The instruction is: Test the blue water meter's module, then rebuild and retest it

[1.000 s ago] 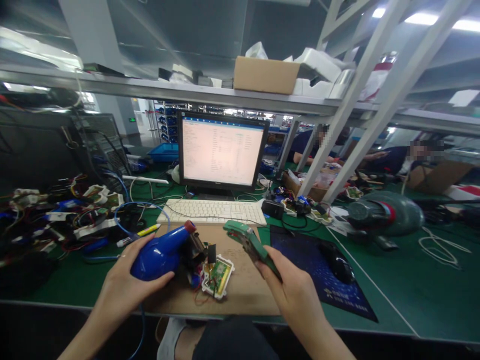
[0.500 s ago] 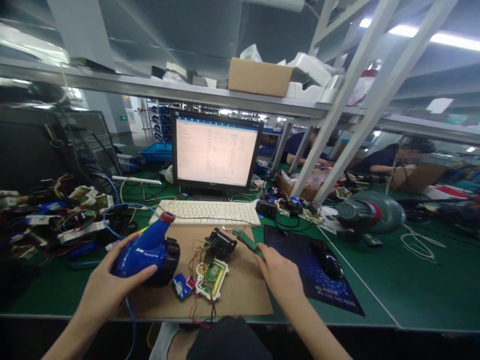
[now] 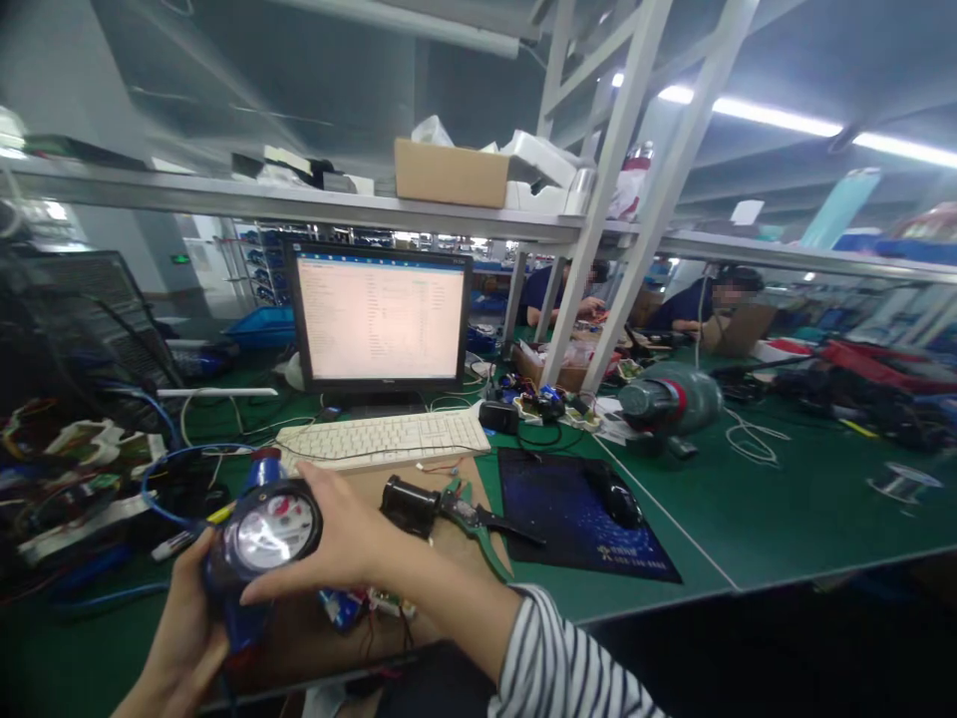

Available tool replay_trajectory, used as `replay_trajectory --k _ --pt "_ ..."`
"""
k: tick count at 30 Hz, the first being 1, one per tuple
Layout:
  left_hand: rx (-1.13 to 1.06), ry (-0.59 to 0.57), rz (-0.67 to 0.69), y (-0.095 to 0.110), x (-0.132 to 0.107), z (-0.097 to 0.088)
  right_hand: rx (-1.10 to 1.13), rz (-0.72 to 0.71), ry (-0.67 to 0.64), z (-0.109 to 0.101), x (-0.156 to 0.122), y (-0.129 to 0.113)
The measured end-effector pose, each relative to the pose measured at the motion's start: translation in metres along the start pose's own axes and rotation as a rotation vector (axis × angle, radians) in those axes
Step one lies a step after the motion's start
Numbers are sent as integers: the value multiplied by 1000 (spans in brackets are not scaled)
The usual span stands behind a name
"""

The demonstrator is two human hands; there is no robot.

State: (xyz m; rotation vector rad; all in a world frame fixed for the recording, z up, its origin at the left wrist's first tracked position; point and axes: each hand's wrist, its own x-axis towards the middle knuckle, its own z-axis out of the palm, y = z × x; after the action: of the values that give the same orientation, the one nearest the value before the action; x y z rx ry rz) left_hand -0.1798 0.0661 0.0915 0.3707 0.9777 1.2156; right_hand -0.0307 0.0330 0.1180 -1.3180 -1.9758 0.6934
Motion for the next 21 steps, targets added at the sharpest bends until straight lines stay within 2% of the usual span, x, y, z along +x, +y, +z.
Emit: replay_trajectory --k 2,4,8,10,13,16,18,21 --pt "-48 -30 20 -2 5 -2 64 -20 23 15 12 4" --pt "-89 -91 -19 -5 13 -9 80 -33 110 25 20 8" --pt "-36 -228 -85 -7 31 -23 100 16 272 34 26 13" --pt "81 -237 25 -6 41 -27 82 42 300 35 27 13" --pt "290 -169 295 -5 52 -30 -12 83 279 37 27 15" --pt "499 -225 449 -8 52 -30 -67 128 231 34 27 20" --pt "644 -233 534 -11 43 -29 -33 105 159 23 24 25" --pt "844 -109 781 -15 18 -27 -34 91 100 -9 14 38"
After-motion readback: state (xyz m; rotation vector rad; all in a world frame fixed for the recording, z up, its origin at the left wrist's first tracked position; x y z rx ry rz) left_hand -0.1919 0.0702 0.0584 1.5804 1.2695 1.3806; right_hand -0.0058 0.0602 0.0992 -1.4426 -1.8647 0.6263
